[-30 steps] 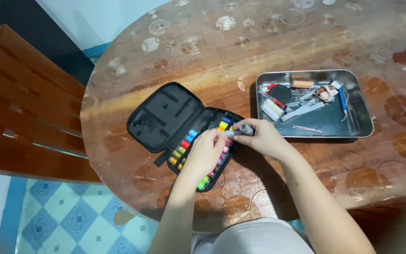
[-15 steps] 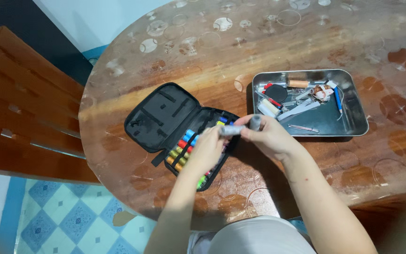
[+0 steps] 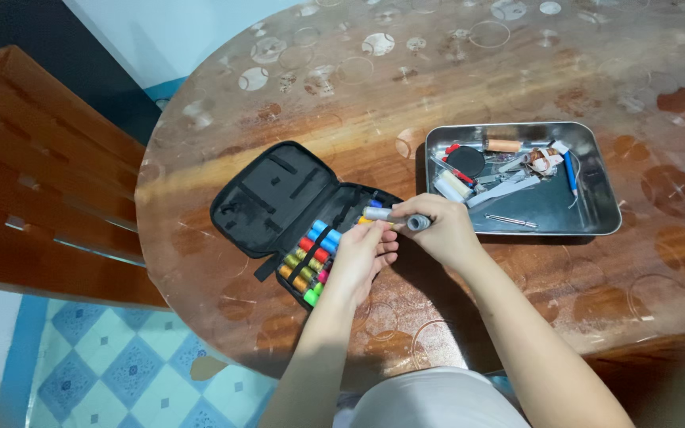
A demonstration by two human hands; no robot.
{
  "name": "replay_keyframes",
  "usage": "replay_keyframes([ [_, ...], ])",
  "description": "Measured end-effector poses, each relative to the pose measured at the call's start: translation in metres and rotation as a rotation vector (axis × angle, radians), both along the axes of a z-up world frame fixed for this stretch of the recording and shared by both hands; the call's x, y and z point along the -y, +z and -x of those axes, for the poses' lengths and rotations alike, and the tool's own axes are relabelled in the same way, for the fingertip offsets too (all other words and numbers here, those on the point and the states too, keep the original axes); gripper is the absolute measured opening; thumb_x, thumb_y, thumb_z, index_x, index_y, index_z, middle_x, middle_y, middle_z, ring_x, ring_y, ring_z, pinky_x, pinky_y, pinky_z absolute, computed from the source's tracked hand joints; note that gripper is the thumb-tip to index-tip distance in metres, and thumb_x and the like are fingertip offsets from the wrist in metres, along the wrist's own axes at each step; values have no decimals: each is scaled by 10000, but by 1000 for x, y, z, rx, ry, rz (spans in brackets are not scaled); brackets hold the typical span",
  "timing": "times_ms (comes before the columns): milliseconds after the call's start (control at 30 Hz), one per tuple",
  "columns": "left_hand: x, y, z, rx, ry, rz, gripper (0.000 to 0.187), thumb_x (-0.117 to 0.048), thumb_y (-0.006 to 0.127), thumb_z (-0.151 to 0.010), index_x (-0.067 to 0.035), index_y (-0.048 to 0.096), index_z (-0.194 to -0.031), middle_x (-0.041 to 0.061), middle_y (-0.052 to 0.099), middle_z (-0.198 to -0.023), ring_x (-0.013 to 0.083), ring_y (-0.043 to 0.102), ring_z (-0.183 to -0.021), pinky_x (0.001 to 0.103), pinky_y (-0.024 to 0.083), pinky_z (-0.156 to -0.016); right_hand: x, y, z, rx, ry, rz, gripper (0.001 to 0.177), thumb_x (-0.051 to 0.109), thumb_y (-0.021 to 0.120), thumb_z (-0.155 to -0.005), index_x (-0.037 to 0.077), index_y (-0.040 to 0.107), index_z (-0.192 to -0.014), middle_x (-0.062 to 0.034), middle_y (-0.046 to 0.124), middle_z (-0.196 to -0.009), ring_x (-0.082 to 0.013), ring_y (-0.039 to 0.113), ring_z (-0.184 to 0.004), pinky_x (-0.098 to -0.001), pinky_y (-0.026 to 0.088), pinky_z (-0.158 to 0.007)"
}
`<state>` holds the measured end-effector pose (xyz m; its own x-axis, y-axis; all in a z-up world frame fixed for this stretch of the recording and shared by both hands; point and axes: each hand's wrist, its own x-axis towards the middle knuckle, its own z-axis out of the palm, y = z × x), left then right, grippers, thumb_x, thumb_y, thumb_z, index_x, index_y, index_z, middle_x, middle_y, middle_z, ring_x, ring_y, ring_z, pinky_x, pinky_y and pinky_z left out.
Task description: The person organizes a sewing kit by placing spools of thread into a black case. They pick up spools from a metal tray and arrange them in rows within the case. The person also handles a small round container and places it into the case.
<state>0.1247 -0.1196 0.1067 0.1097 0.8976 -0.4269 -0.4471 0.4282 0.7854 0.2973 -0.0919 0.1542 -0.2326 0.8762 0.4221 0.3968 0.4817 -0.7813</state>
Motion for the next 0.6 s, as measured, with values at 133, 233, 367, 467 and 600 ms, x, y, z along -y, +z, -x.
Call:
replay_keyframes([
  [133, 0, 2, 1, -3, 29, -63, 197, -212, 571, -997, -45, 645, -1071, 57, 658, -972, 144, 638, -845, 292, 552, -756, 1, -4, -1, 13, -11, -76, 233, -7, 844, -731, 80, 793, -941, -71, 788, -976, -215, 758, -929, -324, 592, -808],
  [233, 1, 6, 2, 61, 248, -137, 176, -167, 641, -978, -10, 625, -1054, 74, 649, -971, 132, 602, -820, 298, 517, -711, 2, -8, 0, -8, -15, -110, 230, -4, 852, -729, 84, 796, -934, -69, 792, -979, -213, 758, -924, -323, 593, -813],
  [367, 5, 9, -1, 57, 452, -134, 252, -231, 709, -1004, -73, 545, -1112, 43, 585, -961, 107, 536, -800, 276, 466, -703, 2, -12, 2, -57, -27, -91, 228, 6, 863, -711, 86, 794, -913, -66, 790, -985, -206, 762, -917, -320, 597, -808],
  [467, 7, 9, -10, 101, 343, -149, 255, -204, 700, -976, -46, 591, -1144, 68, 650, -1015, 114, 589, -832, 267, 489, -736, 4, -16, 5, -104, 2, -62, 224, 27, 874, -730, 97, 798, -929, -58, 788, -997, -174, 767, -950, -307, 607, -825],
  [600, 7, 8, -12, 89, 382, -156, 231, -149, 651, -986, -7, 590, -1157, 97, 664, -1086, 144, 668, -950, 285, 549, -846, 5, -16, 1, -263, 171, 247, 528, 4, 834, -752, 119, 657, -1236, -98, 737, -1109, -185, 709, -997, -343, 581, -853],
])
